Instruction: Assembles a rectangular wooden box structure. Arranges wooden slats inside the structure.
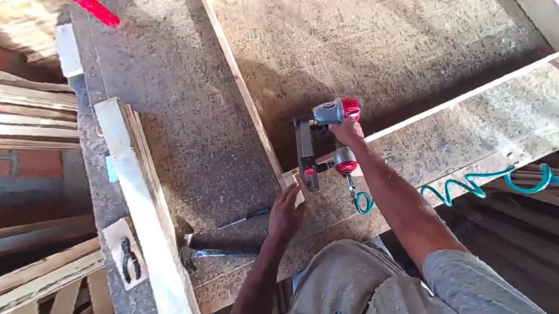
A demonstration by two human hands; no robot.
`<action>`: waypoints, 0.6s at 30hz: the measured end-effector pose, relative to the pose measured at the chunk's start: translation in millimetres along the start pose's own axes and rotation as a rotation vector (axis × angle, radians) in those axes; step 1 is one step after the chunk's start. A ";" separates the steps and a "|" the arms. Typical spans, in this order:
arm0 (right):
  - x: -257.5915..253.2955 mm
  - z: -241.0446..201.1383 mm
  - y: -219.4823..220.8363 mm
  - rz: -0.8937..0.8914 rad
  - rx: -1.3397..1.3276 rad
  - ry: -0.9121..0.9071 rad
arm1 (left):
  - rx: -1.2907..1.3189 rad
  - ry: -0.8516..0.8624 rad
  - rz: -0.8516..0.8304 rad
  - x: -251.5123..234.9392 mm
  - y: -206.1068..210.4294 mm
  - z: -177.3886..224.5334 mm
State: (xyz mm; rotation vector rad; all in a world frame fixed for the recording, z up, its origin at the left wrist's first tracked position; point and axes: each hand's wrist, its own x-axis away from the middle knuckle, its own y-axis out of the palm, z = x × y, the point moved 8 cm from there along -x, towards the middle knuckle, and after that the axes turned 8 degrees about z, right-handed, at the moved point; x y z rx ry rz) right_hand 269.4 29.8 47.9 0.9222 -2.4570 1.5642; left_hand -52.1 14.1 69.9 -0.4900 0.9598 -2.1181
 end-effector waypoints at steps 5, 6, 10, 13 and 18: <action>-33.8 28.0 46.2 -0.456 -0.704 0.281 | -0.016 -0.036 -0.065 56.0 7.5 -20.9; -33.2 23.5 47.0 -0.488 -0.735 0.282 | -0.032 -0.043 -0.103 64.1 12.8 -20.7; -8.2 9.6 4.3 -0.428 -0.741 0.172 | -0.092 -0.041 -0.287 77.7 41.0 9.6; 34.0 36.9 -54.9 -0.417 -0.934 0.000 | -0.111 -0.047 -0.413 81.9 66.5 34.3; 106.9 171.7 -209.0 -0.278 -1.371 -0.380 | -0.058 -0.091 -0.534 76.6 123.2 78.1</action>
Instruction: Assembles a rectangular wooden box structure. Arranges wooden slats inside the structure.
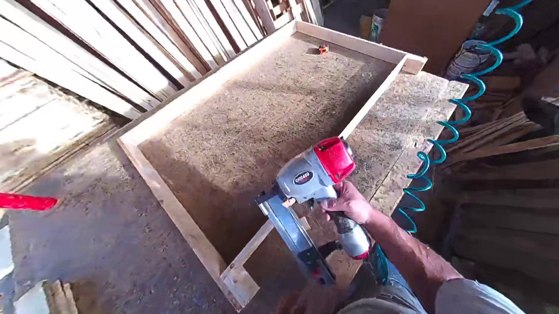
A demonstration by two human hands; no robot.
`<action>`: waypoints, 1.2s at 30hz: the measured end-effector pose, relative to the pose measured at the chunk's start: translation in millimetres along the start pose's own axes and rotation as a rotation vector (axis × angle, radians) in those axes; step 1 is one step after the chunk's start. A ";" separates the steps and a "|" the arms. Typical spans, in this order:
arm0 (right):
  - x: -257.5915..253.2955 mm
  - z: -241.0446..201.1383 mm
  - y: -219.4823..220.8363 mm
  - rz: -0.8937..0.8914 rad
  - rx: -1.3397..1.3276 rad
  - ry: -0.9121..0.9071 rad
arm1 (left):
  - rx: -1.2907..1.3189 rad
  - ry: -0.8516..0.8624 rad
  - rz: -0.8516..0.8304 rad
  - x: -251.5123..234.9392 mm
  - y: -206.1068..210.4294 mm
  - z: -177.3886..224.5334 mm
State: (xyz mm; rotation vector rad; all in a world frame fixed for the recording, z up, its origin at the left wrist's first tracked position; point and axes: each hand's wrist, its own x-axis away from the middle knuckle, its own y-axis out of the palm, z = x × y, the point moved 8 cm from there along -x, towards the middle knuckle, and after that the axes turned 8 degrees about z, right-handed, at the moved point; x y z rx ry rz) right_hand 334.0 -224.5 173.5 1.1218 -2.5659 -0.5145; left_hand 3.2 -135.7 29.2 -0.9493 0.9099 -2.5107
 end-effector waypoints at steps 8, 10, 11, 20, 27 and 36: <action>150.8 -106.1 -289.1 -0.005 0.055 -0.078 | -0.074 0.040 -0.152 -93.4 111.2 168.9; 177.1 -122.0 -352.8 0.308 0.213 -0.007 | -0.096 0.093 -0.200 -123.0 145.2 234.7; 186.0 -127.8 -383.1 0.437 0.303 0.048 | -0.126 0.121 -0.247 -138.0 161.8 268.8; 199.9 -177.4 -613.2 0.762 0.445 0.279 | -0.204 0.235 -0.131 -277.7 187.6 450.8; 113.8 -260.2 -747.2 0.806 0.446 0.306 | -0.127 0.366 0.390 -433.5 159.1 556.1; -37.6 -378.6 -894.0 0.751 0.438 0.376 | -0.190 0.235 0.332 -606.2 149.7 746.8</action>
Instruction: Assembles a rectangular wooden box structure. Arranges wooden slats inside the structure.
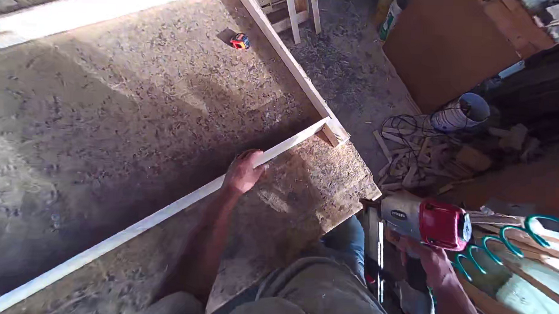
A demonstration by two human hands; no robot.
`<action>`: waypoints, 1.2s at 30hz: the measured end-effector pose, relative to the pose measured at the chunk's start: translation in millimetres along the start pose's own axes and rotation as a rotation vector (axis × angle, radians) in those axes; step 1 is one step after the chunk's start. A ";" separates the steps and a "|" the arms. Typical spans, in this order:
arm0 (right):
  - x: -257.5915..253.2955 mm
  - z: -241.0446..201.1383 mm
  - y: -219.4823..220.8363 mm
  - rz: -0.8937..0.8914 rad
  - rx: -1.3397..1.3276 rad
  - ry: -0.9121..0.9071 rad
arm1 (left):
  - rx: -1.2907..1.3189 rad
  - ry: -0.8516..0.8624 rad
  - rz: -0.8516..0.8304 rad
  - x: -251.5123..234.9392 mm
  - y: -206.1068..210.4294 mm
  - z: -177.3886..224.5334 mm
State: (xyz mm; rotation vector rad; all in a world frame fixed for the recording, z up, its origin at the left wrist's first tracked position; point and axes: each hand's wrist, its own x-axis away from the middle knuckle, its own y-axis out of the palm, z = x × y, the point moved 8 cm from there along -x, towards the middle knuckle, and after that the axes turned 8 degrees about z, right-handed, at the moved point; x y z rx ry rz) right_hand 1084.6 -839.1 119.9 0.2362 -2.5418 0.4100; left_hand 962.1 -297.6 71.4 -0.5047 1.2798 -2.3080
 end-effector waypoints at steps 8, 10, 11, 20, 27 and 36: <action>-250.9 -112.8 37.8 -0.509 -0.146 0.061 | -0.079 -0.258 -0.241 -108.9 93.6 58.6; -307.9 -135.3 65.5 -0.695 -0.191 0.087 | -0.139 -0.318 -0.281 -126.8 107.1 68.1; -331.1 -144.0 77.8 -0.766 -0.204 0.112 | -0.166 -0.345 -0.296 -133.7 113.1 72.3; -438.5 -150.1 189.1 -1.217 -0.211 0.489 | -0.199 -0.392 -0.326 -162.1 132.1 95.1; -445.0 -118.7 209.4 -1.244 -0.136 0.674 | -0.183 -0.373 -0.322 -166.6 138.4 102.1; -445.8 -114.0 204.8 -1.237 -0.249 0.689 | -0.200 -0.363 -0.301 -167.9 140.8 100.8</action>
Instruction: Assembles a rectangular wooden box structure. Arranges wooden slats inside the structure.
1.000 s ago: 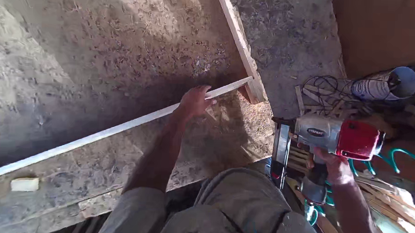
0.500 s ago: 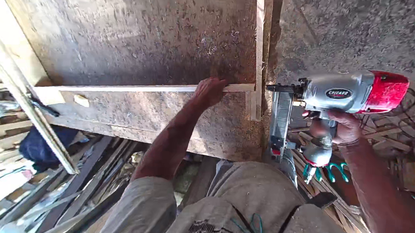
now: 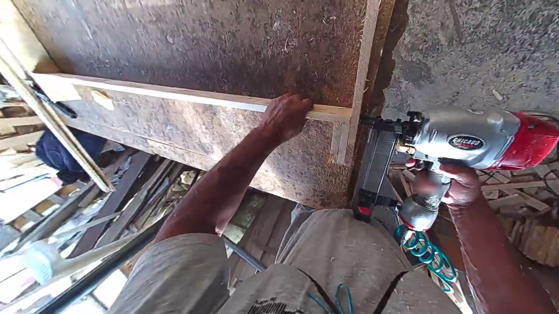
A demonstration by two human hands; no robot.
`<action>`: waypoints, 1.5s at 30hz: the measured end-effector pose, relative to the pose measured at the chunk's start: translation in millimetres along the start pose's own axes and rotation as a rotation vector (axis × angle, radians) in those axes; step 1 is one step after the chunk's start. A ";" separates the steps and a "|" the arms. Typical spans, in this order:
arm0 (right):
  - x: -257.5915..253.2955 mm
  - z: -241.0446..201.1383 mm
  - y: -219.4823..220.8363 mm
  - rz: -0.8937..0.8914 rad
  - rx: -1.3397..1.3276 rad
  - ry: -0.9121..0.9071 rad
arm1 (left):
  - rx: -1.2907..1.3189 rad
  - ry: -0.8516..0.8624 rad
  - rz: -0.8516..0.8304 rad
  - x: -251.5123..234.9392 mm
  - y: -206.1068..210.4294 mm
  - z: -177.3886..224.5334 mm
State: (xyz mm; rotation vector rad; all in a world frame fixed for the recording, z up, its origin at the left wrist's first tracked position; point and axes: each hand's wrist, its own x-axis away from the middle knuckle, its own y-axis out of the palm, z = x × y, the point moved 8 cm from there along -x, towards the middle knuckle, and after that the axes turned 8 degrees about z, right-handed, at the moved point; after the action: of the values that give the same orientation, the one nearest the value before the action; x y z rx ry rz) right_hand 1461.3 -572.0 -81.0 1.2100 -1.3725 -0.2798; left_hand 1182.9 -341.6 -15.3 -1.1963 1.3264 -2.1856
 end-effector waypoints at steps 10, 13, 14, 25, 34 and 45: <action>7.8 0.7 2.9 0.042 0.083 -0.102 | -0.023 -0.152 -0.076 -4.0 4.8 -1.5; 8.7 -0.7 3.7 0.063 0.111 -0.124 | -0.036 -0.166 -0.077 -4.1 6.3 -1.2; 8.8 -0.7 3.6 0.071 0.119 -0.128 | -0.037 -0.168 -0.072 -3.8 6.4 -1.2; 18.3 2.6 0.9 0.103 0.113 -0.179 | -0.057 -0.129 -0.020 -3.1 6.2 -2.3; -0.4 7.8 -8.8 0.040 0.020 -0.164 | -0.068 -0.012 0.050 -6.4 1.7 -2.3; -4.4 7.6 -5.8 -0.016 -0.006 -0.148 | -0.068 -0.006 0.079 -9.7 2.7 -5.4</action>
State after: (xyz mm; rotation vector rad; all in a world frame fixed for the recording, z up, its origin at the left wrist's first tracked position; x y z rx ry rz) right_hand 1456.4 -574.7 -89.9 1.2157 -1.4888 -0.3912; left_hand 1184.1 -333.8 -23.5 -1.1534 1.4308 -2.0966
